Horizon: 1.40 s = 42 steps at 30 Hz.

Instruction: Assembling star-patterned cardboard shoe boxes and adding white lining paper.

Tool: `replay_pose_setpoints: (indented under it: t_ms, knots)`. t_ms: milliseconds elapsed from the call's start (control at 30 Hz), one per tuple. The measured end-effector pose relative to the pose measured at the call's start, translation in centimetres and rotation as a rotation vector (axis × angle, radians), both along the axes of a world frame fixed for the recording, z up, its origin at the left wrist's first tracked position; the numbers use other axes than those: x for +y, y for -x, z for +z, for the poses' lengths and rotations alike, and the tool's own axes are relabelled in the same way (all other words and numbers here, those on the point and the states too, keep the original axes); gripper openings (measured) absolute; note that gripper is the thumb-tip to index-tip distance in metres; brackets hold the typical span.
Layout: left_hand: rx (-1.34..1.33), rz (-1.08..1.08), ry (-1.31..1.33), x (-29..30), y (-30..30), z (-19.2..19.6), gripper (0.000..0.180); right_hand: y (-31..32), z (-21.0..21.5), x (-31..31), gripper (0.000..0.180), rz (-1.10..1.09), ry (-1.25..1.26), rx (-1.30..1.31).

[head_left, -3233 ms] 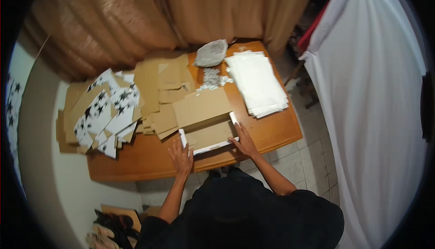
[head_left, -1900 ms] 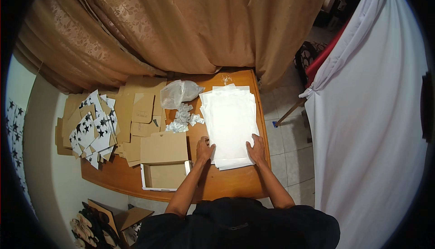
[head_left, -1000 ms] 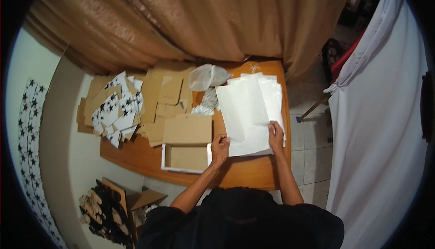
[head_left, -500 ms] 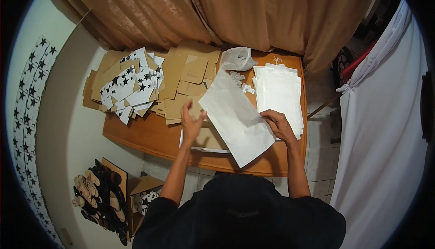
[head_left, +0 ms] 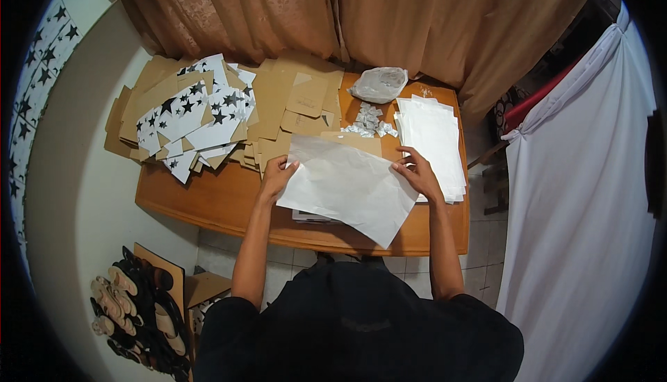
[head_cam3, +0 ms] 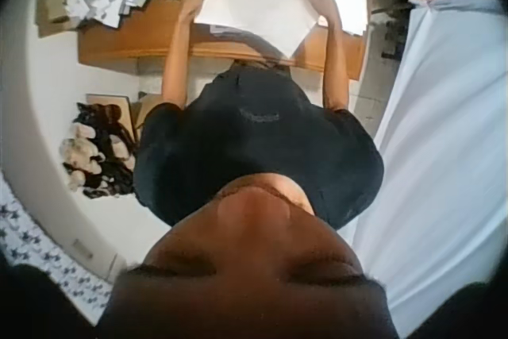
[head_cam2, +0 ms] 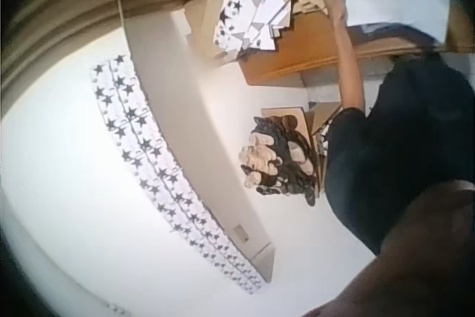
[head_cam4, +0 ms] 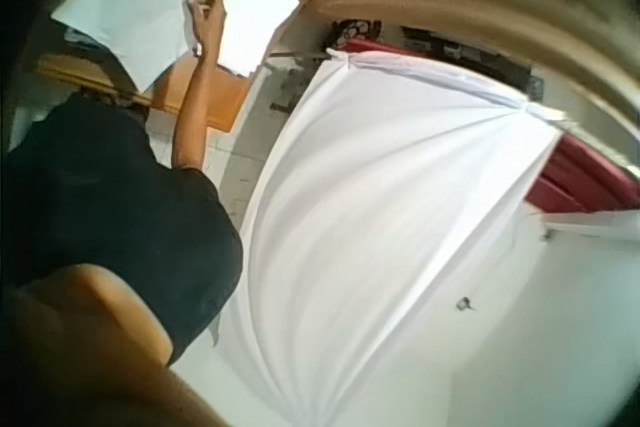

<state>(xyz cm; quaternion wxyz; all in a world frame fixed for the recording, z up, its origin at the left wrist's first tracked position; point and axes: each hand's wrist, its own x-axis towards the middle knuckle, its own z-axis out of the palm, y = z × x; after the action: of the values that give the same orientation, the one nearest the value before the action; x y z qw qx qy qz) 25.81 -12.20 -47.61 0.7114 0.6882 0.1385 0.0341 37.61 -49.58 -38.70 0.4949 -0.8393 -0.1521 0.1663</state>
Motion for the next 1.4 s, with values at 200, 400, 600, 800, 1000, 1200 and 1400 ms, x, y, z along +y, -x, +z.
replay_pose_setpoints:
  t_ms: [200,400,600,800,1000,1200,1400]
  knots:
    - [0.176,0.071,0.196,1.8,2.2,-2.7,0.022,2.5,-4.5,0.0,0.067,-0.236,0.004,0.044]
    - [0.280,0.113,0.164,1.4,3.4,-4.9,0.018,3.3,-10.6,0.4,0.048,-0.371,-0.143,0.141]
    - [0.265,0.120,-0.093,1.5,4.5,-7.0,0.013,3.1,-12.8,1.8,0.042,-0.465,0.008,-0.008]
    - [0.212,0.136,-0.135,1.3,4.0,-7.7,0.011,2.6,-14.2,2.3,0.041,-0.451,0.070,-0.070]
    - [0.266,0.129,-0.204,1.6,4.4,-8.2,0.014,2.9,-14.4,2.2,0.046,-0.442,0.096,-0.053]
    - [0.155,0.192,-0.559,0.3,4.3,-5.6,0.031,4.2,-12.0,2.9,0.058,-0.368,0.262,-0.387]
    - [-0.005,-0.083,-0.672,-3.1,3.2,0.7,0.034,6.8,-7.6,6.6,0.055,0.044,0.415,-0.328]
